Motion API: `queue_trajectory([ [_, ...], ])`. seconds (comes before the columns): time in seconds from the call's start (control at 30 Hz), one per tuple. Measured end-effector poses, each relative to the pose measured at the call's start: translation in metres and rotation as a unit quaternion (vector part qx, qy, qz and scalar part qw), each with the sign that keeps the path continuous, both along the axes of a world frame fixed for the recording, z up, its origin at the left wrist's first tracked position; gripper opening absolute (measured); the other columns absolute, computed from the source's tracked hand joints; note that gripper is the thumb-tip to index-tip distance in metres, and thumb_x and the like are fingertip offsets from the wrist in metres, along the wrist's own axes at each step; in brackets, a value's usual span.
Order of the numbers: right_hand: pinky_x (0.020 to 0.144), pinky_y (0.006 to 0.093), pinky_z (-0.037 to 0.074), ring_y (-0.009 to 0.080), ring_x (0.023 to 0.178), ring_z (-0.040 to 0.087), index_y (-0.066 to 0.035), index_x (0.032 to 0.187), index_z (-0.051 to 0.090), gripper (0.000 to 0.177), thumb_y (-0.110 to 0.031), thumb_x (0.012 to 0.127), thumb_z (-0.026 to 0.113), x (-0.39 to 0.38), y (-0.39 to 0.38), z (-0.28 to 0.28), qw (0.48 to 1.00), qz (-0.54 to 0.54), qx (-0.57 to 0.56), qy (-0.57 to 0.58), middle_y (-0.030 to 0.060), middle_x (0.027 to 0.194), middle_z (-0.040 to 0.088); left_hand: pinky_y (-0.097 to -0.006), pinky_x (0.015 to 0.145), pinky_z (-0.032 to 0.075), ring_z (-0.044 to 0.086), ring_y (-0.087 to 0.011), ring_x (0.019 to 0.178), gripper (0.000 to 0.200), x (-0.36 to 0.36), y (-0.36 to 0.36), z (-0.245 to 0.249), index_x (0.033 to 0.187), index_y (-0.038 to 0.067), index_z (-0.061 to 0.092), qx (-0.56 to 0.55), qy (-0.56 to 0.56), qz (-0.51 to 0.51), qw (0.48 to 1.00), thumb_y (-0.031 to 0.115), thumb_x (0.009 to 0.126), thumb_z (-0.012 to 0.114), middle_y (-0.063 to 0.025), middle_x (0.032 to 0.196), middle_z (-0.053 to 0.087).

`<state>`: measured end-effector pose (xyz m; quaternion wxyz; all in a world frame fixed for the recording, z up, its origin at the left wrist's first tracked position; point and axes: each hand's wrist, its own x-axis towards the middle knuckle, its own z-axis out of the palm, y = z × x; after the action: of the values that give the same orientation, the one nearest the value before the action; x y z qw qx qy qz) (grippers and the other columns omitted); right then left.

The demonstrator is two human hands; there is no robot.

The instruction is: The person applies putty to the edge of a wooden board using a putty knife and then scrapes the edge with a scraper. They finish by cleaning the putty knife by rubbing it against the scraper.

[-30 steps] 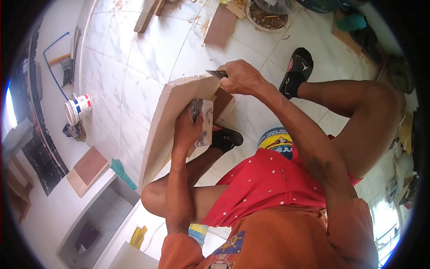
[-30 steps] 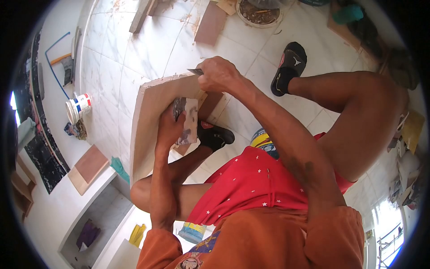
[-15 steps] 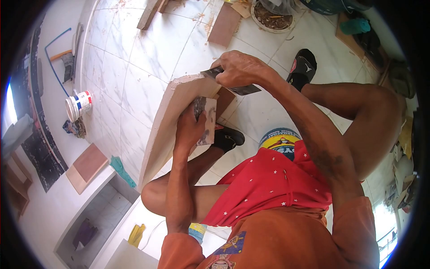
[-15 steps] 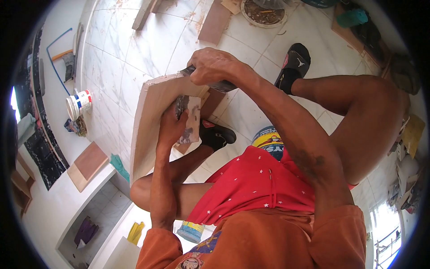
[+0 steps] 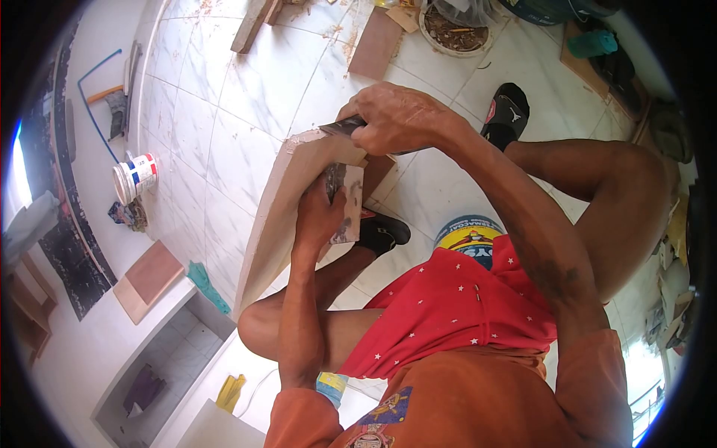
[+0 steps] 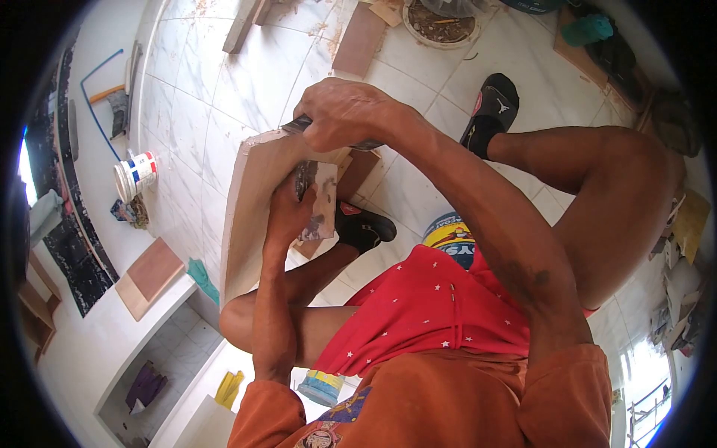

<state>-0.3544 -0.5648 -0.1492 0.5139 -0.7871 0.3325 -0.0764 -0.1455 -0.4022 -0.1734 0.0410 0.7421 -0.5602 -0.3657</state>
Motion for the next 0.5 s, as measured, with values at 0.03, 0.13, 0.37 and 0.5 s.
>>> queue_trajectory([
  [0.03,0.082,0.0413,0.055,0.0353,0.078,0.069,0.004,0.114,0.072,0.047,-0.015,0.074,0.054,0.003,0.0,-0.006,1.0,0.001,-0.013,0.001,0.0257,0.085,0.069,-0.0457,0.103,0.044,0.059,-0.0456,0.119,0.051,0.0,0.0,0.0,0.136,-0.005,0.053,-0.001,0.002,-0.001,1.0,0.017,0.091,0.063,-0.0318,0.125,0.061],
  [0.13,0.082,0.0406,0.055,0.035,0.078,0.069,0.002,0.112,0.073,0.044,-0.014,0.075,0.053,0.001,0.001,0.005,0.999,0.003,-0.044,-0.02,0.0255,0.086,0.069,-0.0471,0.102,0.045,0.059,-0.0467,0.117,0.051,0.002,0.001,-0.001,0.135,-0.006,0.053,-0.011,0.0,-0.012,1.0,0.018,0.091,0.063,-0.0326,0.123,0.062],
  [0.37,0.083,0.0378,0.054,0.0306,0.085,0.07,-0.004,0.116,0.074,0.04,-0.01,0.081,0.056,-0.013,-0.01,0.002,0.996,-0.055,0.037,-0.066,0.0192,0.097,0.074,-0.0472,0.103,0.044,0.059,-0.0466,0.119,0.051,0.002,0.003,0.0,0.136,-0.005,0.053,-0.014,-0.006,-0.007,1.0,0.018,0.091,0.063,-0.0322,0.124,0.062],
  [0.5,0.086,0.036,0.054,0.0287,0.091,0.069,-0.007,0.118,0.074,0.039,-0.006,0.082,0.058,-0.006,0.001,-0.026,0.99,-0.1,0.015,-0.098,0.0164,0.102,0.073,-0.046,0.105,0.043,0.058,-0.0457,0.121,0.052,0.004,0.002,-0.002,0.137,-0.005,0.052,-0.019,0.0,-0.015,1.0,0.018,0.092,0.063,-0.0314,0.127,0.061],
])
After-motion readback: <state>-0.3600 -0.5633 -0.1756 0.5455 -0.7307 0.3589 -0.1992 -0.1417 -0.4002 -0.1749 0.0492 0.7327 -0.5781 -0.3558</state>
